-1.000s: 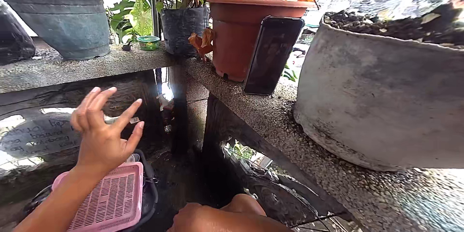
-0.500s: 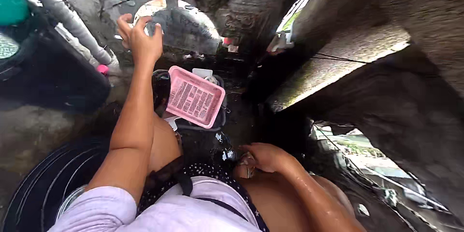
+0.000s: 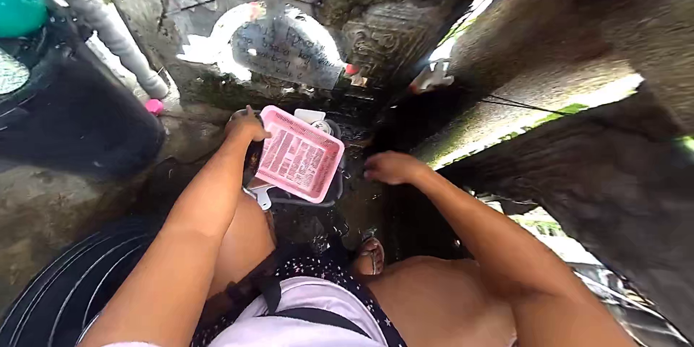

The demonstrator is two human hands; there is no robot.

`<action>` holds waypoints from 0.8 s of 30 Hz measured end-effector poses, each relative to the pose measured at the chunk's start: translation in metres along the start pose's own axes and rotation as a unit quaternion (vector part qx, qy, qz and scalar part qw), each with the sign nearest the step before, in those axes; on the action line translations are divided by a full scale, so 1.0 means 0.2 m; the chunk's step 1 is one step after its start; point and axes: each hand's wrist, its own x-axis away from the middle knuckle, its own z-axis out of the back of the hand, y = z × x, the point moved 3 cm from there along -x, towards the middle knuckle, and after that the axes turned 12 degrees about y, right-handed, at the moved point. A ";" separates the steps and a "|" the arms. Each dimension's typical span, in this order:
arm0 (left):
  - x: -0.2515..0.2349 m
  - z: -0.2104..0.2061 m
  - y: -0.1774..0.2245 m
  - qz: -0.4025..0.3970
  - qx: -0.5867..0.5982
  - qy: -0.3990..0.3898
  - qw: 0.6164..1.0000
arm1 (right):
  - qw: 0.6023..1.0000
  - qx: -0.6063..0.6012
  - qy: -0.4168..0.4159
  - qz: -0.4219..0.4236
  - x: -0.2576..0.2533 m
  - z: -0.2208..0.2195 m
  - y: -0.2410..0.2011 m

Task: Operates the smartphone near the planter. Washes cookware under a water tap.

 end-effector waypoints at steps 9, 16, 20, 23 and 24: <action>-0.06 -0.16 0.03 0.138 -0.129 0.063 0.980 | 0.894 0.117 0.327 -0.284 -0.55 0.76 0.56; -0.02 0.12 0.05 0.180 -0.089 0.077 0.977 | 0.902 0.111 0.310 -0.279 -0.79 0.77 0.77; 0.15 0.37 0.16 0.171 -0.093 0.137 0.971 | 0.899 0.084 0.314 -0.292 -0.84 0.77 0.81; 0.35 0.60 0.21 0.116 -0.065 0.187 0.973 | 0.901 0.084 0.347 -0.246 -0.81 0.77 0.85; 0.42 0.68 0.23 0.102 -0.054 0.204 0.972 | 0.904 0.072 0.354 -0.229 -0.78 0.78 0.87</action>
